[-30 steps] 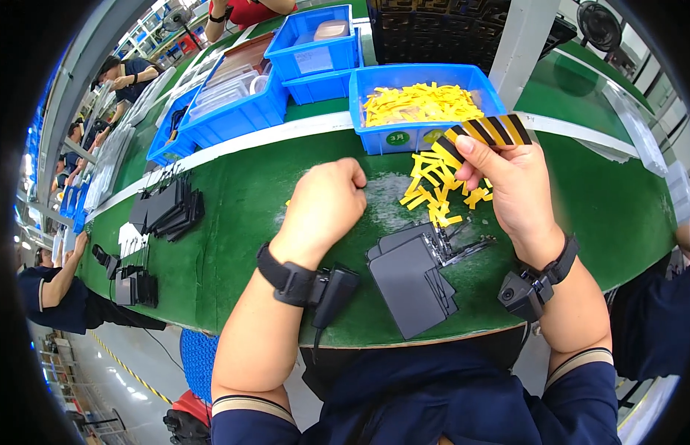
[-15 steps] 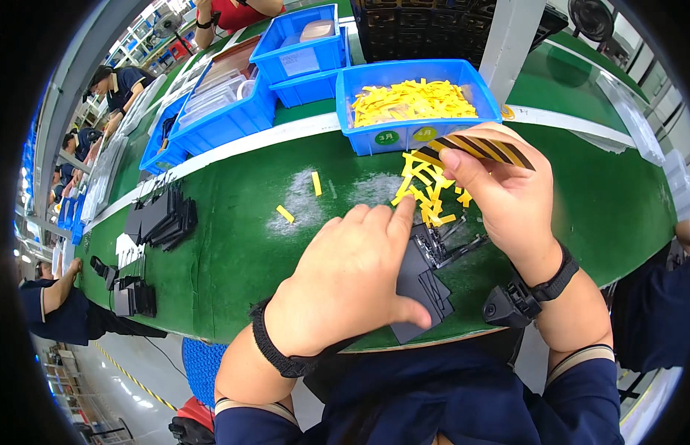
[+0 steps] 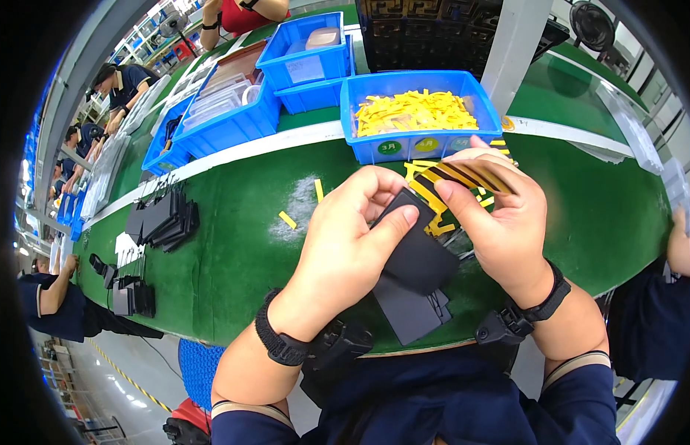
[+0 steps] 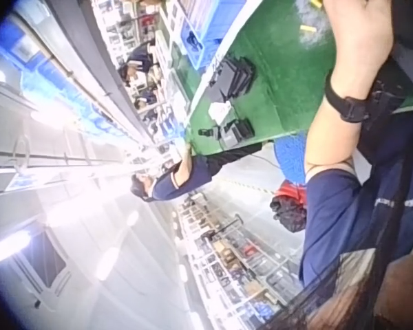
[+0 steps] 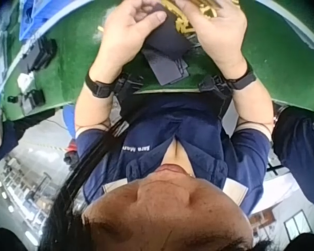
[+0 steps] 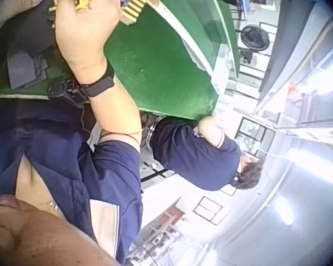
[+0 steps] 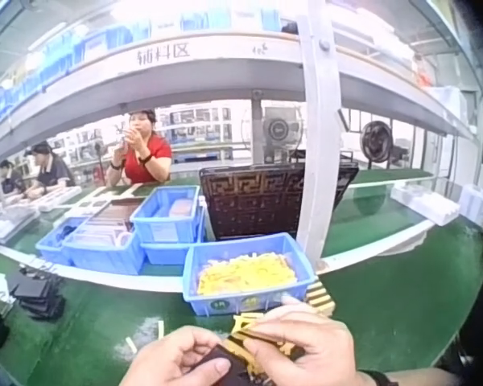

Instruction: Manually applying small yellow adhesive strips or markers to black electronic housings.

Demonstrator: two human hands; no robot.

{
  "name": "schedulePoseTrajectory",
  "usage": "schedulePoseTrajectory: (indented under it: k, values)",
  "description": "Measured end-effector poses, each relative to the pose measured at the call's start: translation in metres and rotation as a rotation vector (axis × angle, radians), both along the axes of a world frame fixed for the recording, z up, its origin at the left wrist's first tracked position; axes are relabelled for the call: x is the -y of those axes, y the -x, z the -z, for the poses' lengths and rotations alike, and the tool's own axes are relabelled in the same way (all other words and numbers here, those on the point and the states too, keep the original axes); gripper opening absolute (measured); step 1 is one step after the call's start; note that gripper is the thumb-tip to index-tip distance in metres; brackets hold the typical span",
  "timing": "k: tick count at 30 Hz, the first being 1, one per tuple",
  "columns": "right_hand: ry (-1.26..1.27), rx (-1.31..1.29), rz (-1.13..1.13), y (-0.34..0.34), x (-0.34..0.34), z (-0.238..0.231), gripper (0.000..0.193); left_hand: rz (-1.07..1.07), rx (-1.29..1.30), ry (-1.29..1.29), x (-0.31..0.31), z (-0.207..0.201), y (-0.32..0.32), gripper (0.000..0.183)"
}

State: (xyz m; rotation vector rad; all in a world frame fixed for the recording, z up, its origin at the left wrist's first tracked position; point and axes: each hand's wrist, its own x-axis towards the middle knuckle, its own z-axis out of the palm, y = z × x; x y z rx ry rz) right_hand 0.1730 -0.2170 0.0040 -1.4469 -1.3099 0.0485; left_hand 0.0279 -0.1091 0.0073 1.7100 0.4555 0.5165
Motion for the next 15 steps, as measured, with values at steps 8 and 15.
schedulePoseTrajectory:
  k: [8, 15]
  values:
    - [-0.031, -0.057, 0.034, -0.0026, -0.0032, 0.0053, 0.019, 0.023, 0.123, 0.166, 0.0038, 0.0082, -0.006, 0.017]
    - [-0.056, -0.014, 0.059, -0.0005, -0.0033, 0.005, 0.018, 0.039, 0.146, 0.144, 0.0025, 0.0112, -0.0071, 0.016]
